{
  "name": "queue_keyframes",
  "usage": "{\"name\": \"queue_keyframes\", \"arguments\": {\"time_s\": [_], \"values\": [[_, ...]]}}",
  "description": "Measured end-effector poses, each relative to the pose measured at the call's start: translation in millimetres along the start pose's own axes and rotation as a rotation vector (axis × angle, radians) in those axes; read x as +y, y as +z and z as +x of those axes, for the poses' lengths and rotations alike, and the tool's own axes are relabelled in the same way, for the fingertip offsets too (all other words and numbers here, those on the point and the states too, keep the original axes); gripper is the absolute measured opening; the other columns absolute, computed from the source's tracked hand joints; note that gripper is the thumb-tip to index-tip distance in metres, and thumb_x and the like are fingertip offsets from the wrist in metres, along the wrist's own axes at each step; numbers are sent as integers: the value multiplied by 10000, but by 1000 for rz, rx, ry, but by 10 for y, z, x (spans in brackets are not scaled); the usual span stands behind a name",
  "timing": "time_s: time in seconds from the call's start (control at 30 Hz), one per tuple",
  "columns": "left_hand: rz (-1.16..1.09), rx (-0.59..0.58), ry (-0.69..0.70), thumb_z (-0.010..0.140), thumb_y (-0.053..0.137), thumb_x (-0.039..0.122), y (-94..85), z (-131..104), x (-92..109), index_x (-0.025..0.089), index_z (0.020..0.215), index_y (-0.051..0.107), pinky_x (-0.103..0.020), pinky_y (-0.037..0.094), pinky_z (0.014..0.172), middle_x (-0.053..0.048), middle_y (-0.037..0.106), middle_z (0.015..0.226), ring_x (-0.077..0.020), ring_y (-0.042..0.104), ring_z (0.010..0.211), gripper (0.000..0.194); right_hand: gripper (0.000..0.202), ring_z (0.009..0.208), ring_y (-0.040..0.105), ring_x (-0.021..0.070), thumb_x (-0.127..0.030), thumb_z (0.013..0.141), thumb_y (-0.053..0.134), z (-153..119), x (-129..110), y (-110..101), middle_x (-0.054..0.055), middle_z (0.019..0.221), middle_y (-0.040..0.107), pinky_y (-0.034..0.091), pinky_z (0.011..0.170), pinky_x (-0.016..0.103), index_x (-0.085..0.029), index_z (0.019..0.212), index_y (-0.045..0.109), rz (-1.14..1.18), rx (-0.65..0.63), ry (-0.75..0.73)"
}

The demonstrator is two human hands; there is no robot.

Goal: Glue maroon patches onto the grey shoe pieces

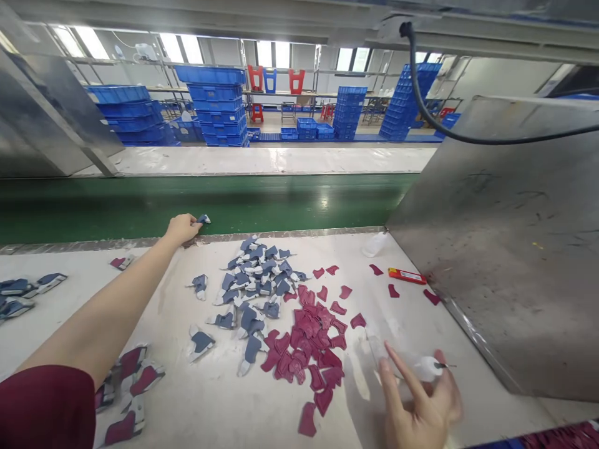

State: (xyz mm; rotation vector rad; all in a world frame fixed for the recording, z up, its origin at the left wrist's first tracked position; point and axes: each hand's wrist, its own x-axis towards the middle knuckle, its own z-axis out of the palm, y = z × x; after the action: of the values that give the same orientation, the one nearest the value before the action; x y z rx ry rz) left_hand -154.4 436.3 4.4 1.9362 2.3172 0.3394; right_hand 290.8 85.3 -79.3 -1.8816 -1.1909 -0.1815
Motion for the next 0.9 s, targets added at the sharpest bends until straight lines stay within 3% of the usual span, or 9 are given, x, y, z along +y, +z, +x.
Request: {"name": "queue_keyframes", "arguments": {"time_s": [0.1,0.2,0.3,0.4,0.57,0.67,0.77,0.83,0.9], "values": [[-66,24,44,891,540,383,-55,-164,67,138,886,638,-403,458,860,-125,693,920,-265,637,931,264,666,1295,449,403,-740,830,490,46,-41,8,171,1294,550,203,1136,594,-193,1121,734,17,-87,19],[-150,55,127,919,432,328,-183,-639,190,177,783,594,-341,446,782,-110,685,832,-269,632,867,260,745,1249,492,394,-758,762,558,53,-119,-6,165,1281,595,295,1106,582,-202,1243,677,97,-73,164],[-231,64,208,974,290,384,-294,-1424,312,205,704,518,-292,427,677,-50,626,706,-211,588,711,396,806,1205,534,392,-707,687,672,34,-187,-27,144,1276,631,365,1063,584,-225,1330,610,169,-38,306],[-419,14,267,978,294,486,-290,-2319,384,209,675,482,-264,414,632,-8,574,648,-179,555,654,452,807,1151,593,334,-576,683,756,3,-208,-24,117,1225,670,398,1054,558,-226,1378,542,285,4,313],[-724,-180,214,968,360,500,43,-3412,442,196,640,514,-266,393,620,17,492,587,-159,525,605,472,775,902,706,241,-421,674,837,-80,-248,-23,54,905,728,504,962,511,-167,1327,506,496,190,196],[-712,-215,179,968,365,462,255,-3740,495,191,794,645,-302,401,681,24,522,583,-163,534,583,426,604,605,689,202,-390,709,824,-189,-376,-67,-22,662,669,565,829,482,-144,1194,559,526,319,147],[-661,-201,187,963,385,432,340,-3886,524,228,990,700,-376,392,833,7,624,676,-191,596,684,376,475,402,559,153,-383,824,702,-388,-567,-102,-83,522,567,563,620,394,-141,1207,558,644,293,155],[-649,-208,208,917,501,454,351,-3918,517,259,1049,704,-419,371,907,-6,685,773,-214,627,774,312,421,396,526,145,-425,871,607,-558,-694,-98,-59,528,561,519,524,338,-125,1167,606,724,236,128],[-643,-201,221,835,636,464,362,-3926,504,270,1025,711,-435,372,923,-14,715,831,-229,640,809,282,390,502,610,180,-439,868,588,-726,-810,-73,33,659,661,519,517,330,-111,1059,676,752,152,61]]}}
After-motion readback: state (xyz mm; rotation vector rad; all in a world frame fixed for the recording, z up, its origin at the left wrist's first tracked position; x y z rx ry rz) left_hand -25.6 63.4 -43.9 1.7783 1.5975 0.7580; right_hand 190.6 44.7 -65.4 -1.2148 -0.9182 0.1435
